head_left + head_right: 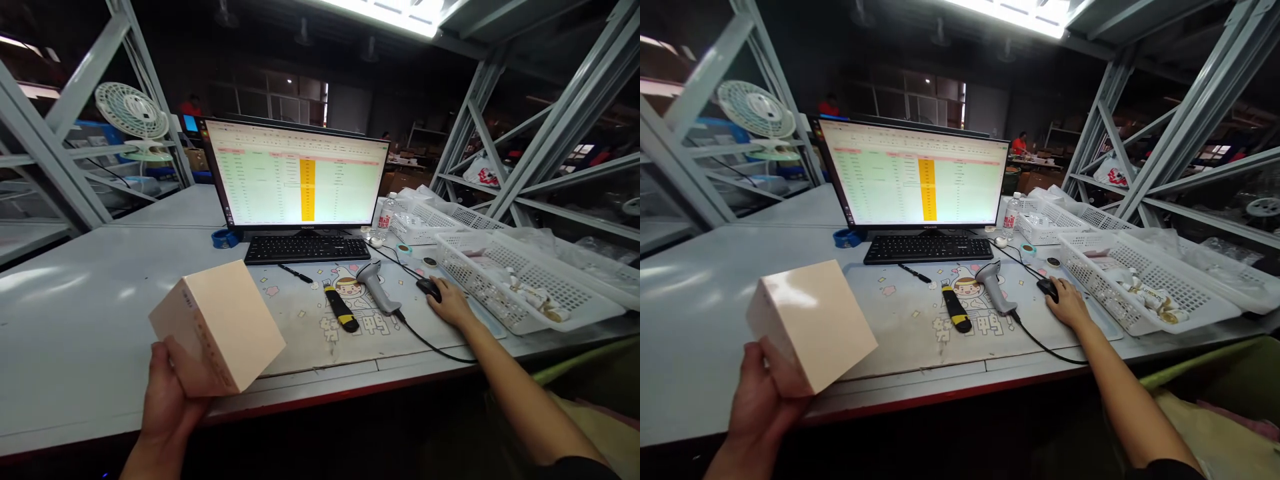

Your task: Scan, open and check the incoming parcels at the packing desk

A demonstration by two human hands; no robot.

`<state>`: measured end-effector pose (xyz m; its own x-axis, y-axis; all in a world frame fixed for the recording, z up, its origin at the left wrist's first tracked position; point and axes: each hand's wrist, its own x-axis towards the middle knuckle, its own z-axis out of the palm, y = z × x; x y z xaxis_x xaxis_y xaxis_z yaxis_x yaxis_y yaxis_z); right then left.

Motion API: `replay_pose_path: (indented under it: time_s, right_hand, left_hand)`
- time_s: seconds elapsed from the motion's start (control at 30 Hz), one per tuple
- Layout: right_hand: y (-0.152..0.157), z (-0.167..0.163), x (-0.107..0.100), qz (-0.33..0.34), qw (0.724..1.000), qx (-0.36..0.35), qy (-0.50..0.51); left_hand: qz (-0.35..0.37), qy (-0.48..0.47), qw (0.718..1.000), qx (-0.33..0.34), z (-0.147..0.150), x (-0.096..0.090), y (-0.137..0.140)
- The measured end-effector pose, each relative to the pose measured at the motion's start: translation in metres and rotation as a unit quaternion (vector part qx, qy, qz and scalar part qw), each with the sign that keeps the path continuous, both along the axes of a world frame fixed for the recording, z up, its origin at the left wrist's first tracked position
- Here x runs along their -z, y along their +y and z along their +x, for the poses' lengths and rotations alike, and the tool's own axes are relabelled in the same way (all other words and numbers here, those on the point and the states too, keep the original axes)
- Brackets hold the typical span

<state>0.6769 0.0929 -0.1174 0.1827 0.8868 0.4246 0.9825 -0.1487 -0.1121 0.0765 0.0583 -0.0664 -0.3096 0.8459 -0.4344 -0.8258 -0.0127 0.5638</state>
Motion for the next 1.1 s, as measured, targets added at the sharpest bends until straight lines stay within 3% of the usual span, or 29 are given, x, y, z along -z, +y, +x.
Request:
replay_pose_path:
  time_s: [0.1,0.27,0.4,0.67,1.1]
  right_hand:
    - [-0.002,-0.001,0.013,0.016,0.999,-0.027,0.005]
    - [-0.004,-0.008,0.021,0.099,0.993,-0.061,0.011]
    - [-0.003,-0.006,0.030,0.075,0.993,-0.086,0.009]
    - [0.008,0.008,0.049,0.064,0.995,-0.071,0.019]
    - [0.001,-0.005,0.038,0.043,0.998,-0.022,0.028]
  left_hand:
    - [0.010,0.013,1.000,-0.002,-0.002,0.005,0.000]
    - [0.018,0.034,0.999,0.001,-0.002,0.011,-0.002]
    - [0.034,0.043,0.998,-0.008,-0.006,0.018,-0.001]
    - [0.064,-0.006,0.998,0.010,-0.011,0.027,-0.001]
    - [0.048,-0.001,0.999,0.019,-0.009,0.020,-0.002]
